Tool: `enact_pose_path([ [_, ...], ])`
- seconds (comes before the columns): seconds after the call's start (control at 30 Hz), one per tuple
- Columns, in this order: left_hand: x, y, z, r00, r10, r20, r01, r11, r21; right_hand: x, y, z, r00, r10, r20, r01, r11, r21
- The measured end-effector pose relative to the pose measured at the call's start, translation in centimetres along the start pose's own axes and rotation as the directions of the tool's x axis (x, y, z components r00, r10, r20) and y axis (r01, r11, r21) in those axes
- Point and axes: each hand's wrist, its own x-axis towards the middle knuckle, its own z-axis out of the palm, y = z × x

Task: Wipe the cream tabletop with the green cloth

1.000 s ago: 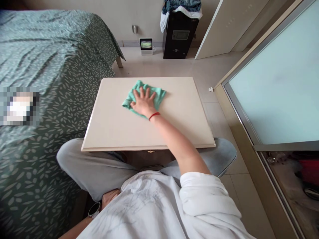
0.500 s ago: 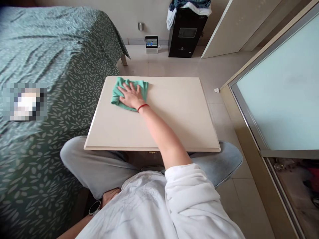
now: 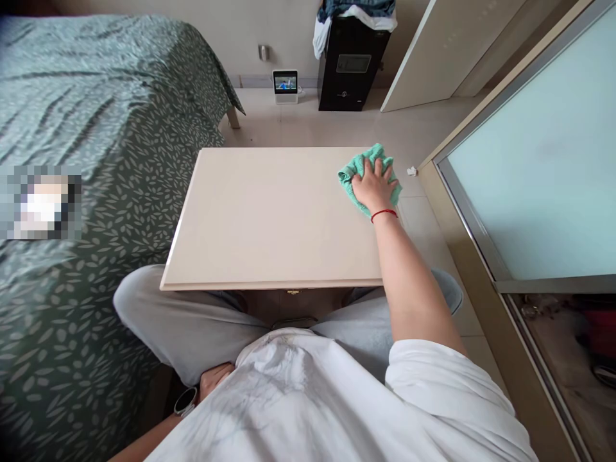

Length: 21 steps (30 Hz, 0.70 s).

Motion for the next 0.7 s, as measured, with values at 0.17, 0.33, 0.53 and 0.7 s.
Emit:
enact_pose_path([
  [0.17,0.2,0.1,-0.1,1.0,-0.005,0.017,0.005,1.0,-0.009,-3.5,-7.5,1.8,0.968,-0.242,0.06,0.242,0.97,0.008],
  [0.33,0.0,-0.1,-0.1,1.0,-0.01,0.016,0.01,1.0,-0.009,-8.8,-18.3,5.0,0.703,-0.678,0.215,0.676,0.731,0.098],
  [0.53,-0.2,-0.2,-0.1,1.0,0.014,0.0,-0.014,1.0,0.018,-9.2,-28.3,5.7,0.475,-0.833,0.286,0.835,0.529,0.154],
  [0.7,-0.5,-0.3,0.4,0.998,-0.037,-0.048,0.038,0.999,0.013,-6.0,-31.7,5.5,0.547,-0.795,0.263,0.794,0.592,0.136],
])
